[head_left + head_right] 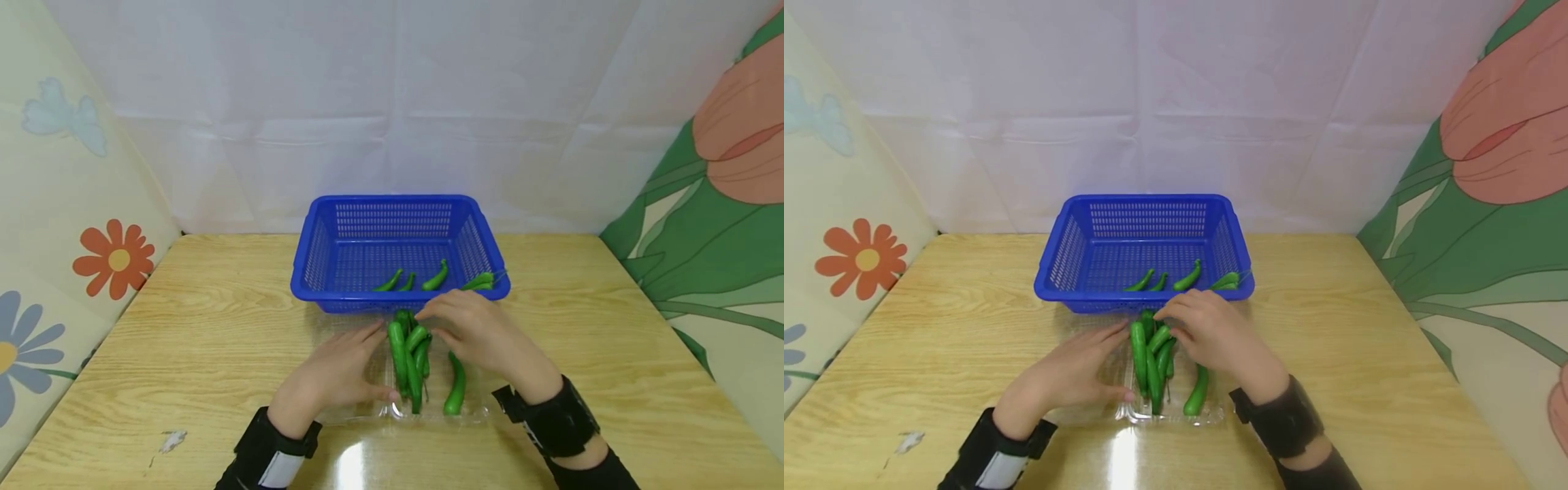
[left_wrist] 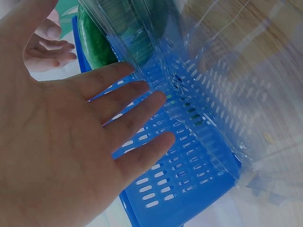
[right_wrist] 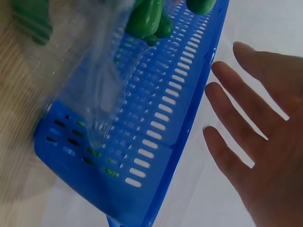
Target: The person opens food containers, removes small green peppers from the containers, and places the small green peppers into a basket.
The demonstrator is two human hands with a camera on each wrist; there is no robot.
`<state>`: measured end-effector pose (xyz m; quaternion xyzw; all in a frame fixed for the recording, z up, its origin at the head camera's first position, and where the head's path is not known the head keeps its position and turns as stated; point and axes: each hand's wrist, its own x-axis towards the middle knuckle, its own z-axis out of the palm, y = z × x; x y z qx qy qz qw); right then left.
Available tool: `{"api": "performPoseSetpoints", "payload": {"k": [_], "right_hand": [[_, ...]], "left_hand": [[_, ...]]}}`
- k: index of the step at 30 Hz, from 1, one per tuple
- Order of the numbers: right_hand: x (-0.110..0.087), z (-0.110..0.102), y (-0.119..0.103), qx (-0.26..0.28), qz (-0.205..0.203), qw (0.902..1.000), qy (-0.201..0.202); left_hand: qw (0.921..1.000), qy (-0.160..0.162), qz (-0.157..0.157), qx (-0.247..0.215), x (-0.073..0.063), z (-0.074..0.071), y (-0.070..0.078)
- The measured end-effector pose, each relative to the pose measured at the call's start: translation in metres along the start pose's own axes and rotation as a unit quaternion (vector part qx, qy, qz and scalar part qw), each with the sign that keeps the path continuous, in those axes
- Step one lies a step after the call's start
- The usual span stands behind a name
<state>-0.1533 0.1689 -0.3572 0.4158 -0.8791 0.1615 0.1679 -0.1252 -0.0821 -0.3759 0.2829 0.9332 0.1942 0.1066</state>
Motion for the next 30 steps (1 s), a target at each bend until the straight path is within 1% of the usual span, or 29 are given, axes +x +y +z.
{"api": "performPoseSetpoints", "payload": {"k": [2,6,11,14,17,21,24,27,30], "right_hand": [[0.002,0.000,-0.003,0.006,-0.008,0.9999,-0.013],[0.004,0.001,-0.007,0.011,-0.023,0.9995,-0.021],[0.003,0.001,-0.007,0.007,-0.030,0.9994,-0.015],[0.001,0.001,-0.007,0.003,-0.040,0.9992,-0.007],[0.002,0.002,-0.008,0.000,-0.052,0.9986,-0.008],[0.003,0.003,-0.013,-0.007,-0.065,0.9975,-0.025],[0.003,0.003,-0.016,-0.023,-0.082,0.9954,-0.045],[0.006,0.004,-0.021,-0.048,-0.110,0.9904,-0.068],[0.010,0.007,-0.028,-0.058,-0.143,0.9844,-0.084]], "left_hand": [[1.0000,0.001,0.002,-0.003,0.000,-0.001,0.000],[1.0000,0.005,0.004,-0.006,-0.001,-0.002,0.000],[1.0000,0.004,0.003,-0.004,-0.001,-0.001,0.001],[1.0000,0.001,0.003,0.000,-0.001,0.000,0.002],[1.0000,-0.001,0.003,0.001,0.000,0.000,0.001],[1.0000,-0.004,0.001,0.002,0.001,0.000,0.000],[1.0000,-0.007,-0.001,0.003,0.002,0.001,0.000],[0.9999,-0.012,-0.006,0.003,0.003,0.002,0.000],[0.9999,-0.013,-0.011,0.004,0.002,0.002,-0.001]]}}
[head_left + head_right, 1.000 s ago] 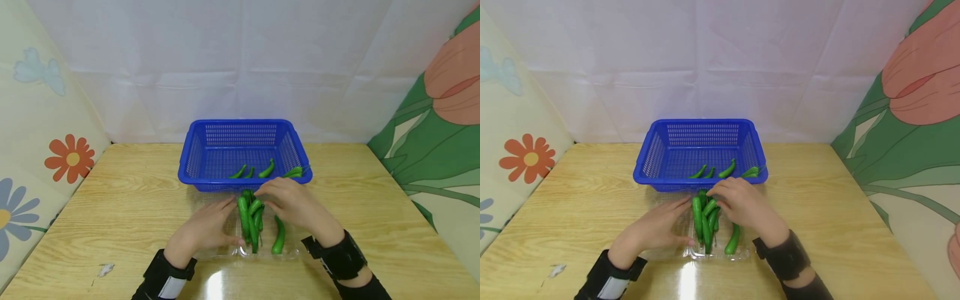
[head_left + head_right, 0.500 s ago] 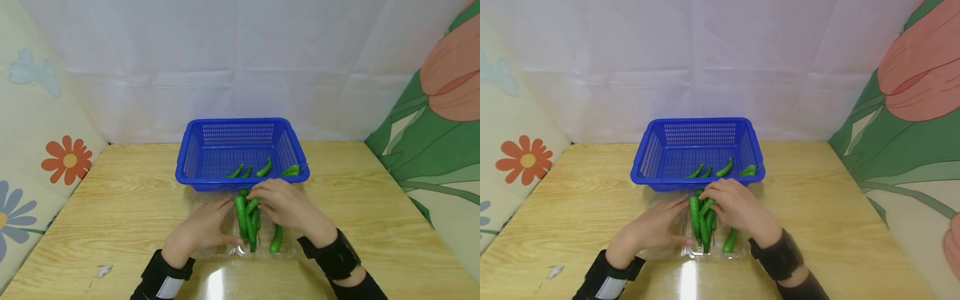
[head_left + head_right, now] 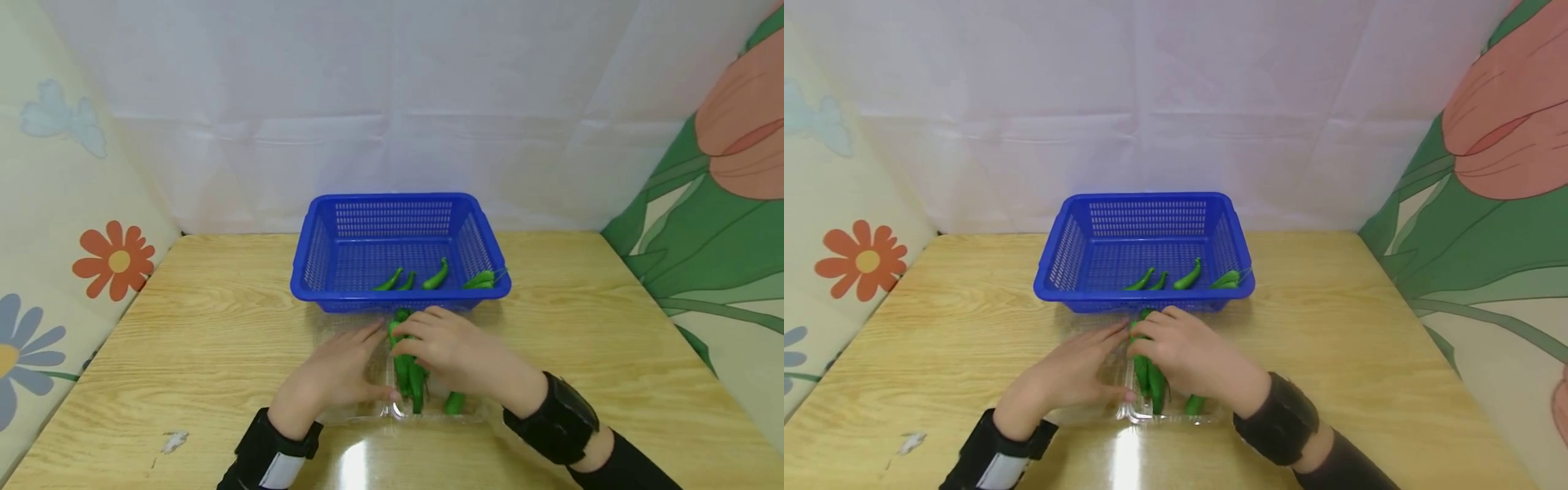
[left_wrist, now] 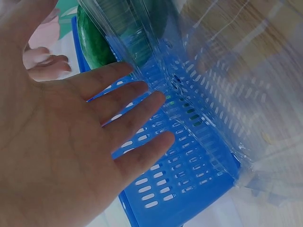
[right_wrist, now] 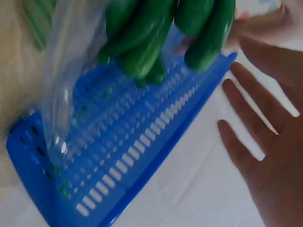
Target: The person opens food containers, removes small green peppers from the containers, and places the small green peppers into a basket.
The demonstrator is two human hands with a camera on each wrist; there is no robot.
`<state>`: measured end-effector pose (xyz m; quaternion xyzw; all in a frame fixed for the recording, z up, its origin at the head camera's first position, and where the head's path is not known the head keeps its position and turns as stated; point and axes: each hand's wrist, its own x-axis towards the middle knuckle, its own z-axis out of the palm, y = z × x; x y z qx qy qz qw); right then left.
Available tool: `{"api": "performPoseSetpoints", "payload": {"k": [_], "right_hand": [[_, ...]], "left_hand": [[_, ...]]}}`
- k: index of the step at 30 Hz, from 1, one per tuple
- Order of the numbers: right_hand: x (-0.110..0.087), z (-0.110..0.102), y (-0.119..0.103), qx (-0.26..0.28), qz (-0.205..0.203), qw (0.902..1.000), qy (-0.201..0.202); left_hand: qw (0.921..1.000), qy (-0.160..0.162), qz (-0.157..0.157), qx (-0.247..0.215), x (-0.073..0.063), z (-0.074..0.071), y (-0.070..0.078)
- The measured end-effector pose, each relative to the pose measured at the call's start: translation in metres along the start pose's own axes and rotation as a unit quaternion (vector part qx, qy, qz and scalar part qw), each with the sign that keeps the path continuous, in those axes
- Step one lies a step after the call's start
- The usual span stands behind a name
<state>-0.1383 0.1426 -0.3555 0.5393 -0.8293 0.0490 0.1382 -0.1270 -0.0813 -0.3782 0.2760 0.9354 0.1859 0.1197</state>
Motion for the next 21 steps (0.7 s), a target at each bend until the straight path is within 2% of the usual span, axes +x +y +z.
{"api": "performPoseSetpoints", "payload": {"k": [5,15,21], "right_hand": [[0.004,0.002,-0.007,-0.004,-0.033,0.9994,0.012],[0.006,0.008,-0.005,-0.032,-0.034,0.9989,0.003],[0.007,0.013,0.001,-0.046,-0.041,0.9980,0.016]], "left_hand": [[1.0000,-0.001,-0.001,-0.002,-0.001,0.000,-0.001],[1.0000,-0.001,0.005,-0.001,0.000,0.001,-0.003],[0.9999,0.001,0.010,0.002,0.001,0.001,-0.002]]}}
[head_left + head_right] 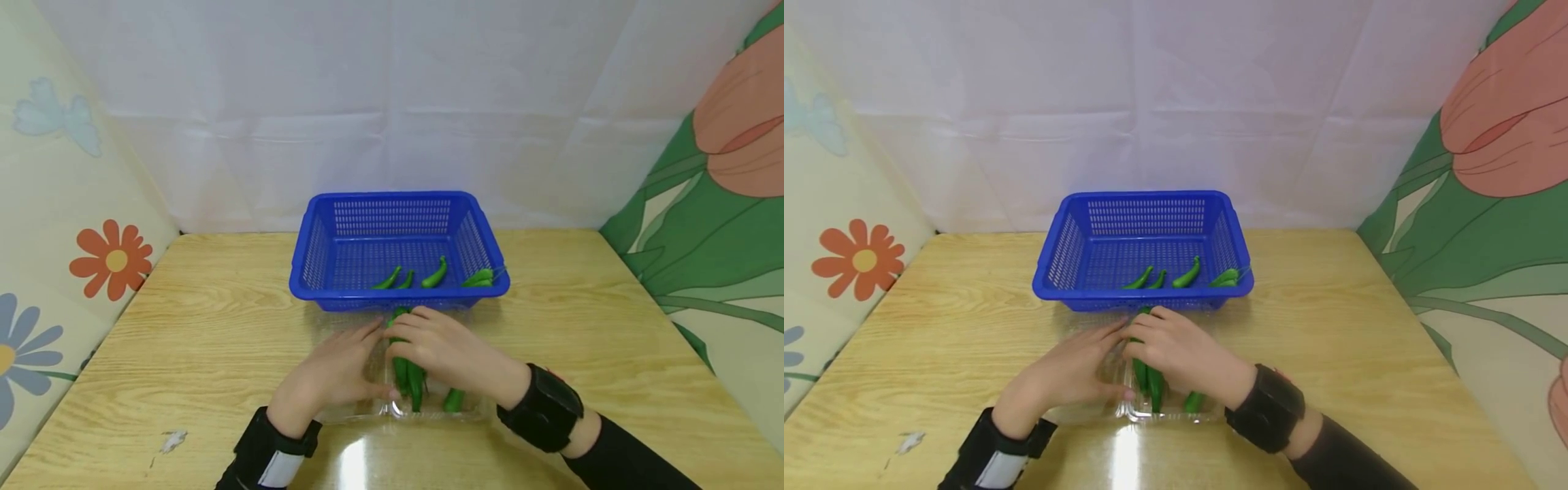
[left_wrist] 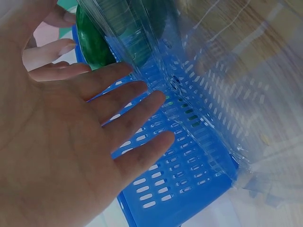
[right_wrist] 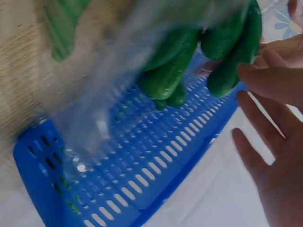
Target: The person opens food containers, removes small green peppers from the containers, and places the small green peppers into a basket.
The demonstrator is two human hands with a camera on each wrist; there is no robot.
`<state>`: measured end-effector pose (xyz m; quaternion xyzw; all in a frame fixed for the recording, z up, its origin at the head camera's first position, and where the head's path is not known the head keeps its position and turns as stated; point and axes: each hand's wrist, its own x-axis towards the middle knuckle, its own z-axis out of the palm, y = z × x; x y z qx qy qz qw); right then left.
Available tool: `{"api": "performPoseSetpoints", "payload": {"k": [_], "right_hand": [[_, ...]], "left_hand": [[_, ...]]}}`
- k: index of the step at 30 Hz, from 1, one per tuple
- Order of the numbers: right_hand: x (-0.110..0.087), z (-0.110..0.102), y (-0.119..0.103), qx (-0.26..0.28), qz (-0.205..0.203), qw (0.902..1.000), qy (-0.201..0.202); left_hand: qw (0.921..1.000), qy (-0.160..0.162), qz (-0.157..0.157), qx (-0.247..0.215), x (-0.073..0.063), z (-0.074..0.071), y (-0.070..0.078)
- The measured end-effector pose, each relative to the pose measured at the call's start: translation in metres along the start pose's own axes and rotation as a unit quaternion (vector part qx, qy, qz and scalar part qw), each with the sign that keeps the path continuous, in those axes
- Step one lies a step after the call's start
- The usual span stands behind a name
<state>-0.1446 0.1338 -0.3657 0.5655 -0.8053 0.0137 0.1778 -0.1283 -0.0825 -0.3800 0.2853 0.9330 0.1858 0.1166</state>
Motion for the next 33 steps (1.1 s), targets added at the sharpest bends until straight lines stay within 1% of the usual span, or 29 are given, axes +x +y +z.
{"api": "performPoseSetpoints", "payload": {"k": [7,14,16,21,25,33], "right_hand": [[-0.002,0.007,0.008,-0.004,-0.008,0.9996,0.025],[-0.003,0.008,0.010,-0.014,0.006,0.9998,0.012],[-0.004,0.009,0.011,-0.018,0.011,0.9997,0.015],[-0.007,0.011,0.013,-0.017,0.019,0.9992,0.030],[-0.010,0.008,0.014,-0.020,0.030,0.9987,0.037],[-0.013,0.001,0.015,-0.012,0.051,0.9958,0.075]], "left_hand": [[1.0000,0.000,0.001,-0.002,0.000,-0.002,0.001],[1.0000,-0.004,0.000,-0.002,0.000,-0.002,0.001],[1.0000,-0.005,0.000,-0.002,0.000,-0.001,0.001],[1.0000,-0.004,0.001,-0.006,-0.001,-0.001,0.001],[1.0000,-0.003,0.001,-0.006,-0.001,-0.001,0.002],[1.0000,-0.008,-0.005,0.000,0.000,-0.003,0.004]]}}
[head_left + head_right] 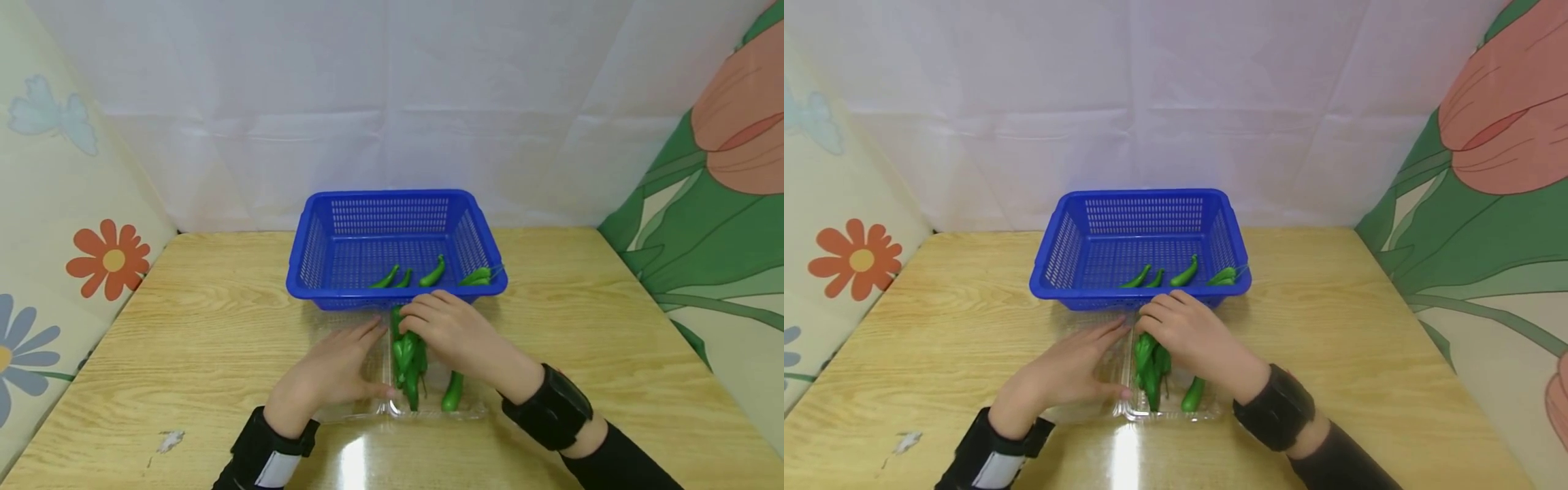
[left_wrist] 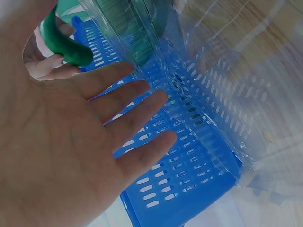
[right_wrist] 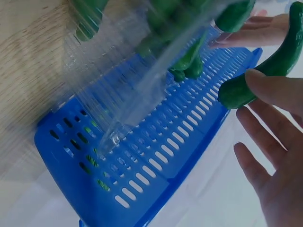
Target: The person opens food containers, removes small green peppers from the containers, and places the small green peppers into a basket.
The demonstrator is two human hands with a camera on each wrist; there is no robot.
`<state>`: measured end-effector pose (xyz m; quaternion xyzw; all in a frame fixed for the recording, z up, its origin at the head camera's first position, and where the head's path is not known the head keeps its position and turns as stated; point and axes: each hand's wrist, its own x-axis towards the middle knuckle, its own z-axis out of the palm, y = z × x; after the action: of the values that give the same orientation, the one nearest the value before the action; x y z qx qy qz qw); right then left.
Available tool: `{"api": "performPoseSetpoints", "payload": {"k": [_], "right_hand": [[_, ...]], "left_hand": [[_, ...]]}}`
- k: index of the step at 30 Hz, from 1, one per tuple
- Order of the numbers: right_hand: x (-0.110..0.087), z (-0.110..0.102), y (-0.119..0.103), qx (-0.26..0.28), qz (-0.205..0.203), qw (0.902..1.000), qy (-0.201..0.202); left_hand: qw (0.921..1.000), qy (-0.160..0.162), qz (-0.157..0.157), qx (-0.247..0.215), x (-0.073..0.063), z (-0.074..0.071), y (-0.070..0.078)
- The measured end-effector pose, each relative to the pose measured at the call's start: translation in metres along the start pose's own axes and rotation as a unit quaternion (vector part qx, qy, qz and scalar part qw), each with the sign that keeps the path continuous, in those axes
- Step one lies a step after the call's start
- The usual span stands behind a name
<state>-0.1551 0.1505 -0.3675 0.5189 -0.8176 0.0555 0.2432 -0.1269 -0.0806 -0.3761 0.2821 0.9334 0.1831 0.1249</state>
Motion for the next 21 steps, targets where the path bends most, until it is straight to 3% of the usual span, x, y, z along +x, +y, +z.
{"api": "performPoseSetpoints", "payload": {"k": [6,21], "right_hand": [[-0.004,-0.006,-0.001,0.004,0.026,0.9996,0.012],[-0.008,-0.027,0.012,0.042,0.069,0.9931,0.086]], "left_hand": [[1.0000,0.000,0.001,-0.003,0.000,-0.001,0.001],[0.9999,0.013,0.003,-0.007,-0.001,-0.001,0.002]]}}
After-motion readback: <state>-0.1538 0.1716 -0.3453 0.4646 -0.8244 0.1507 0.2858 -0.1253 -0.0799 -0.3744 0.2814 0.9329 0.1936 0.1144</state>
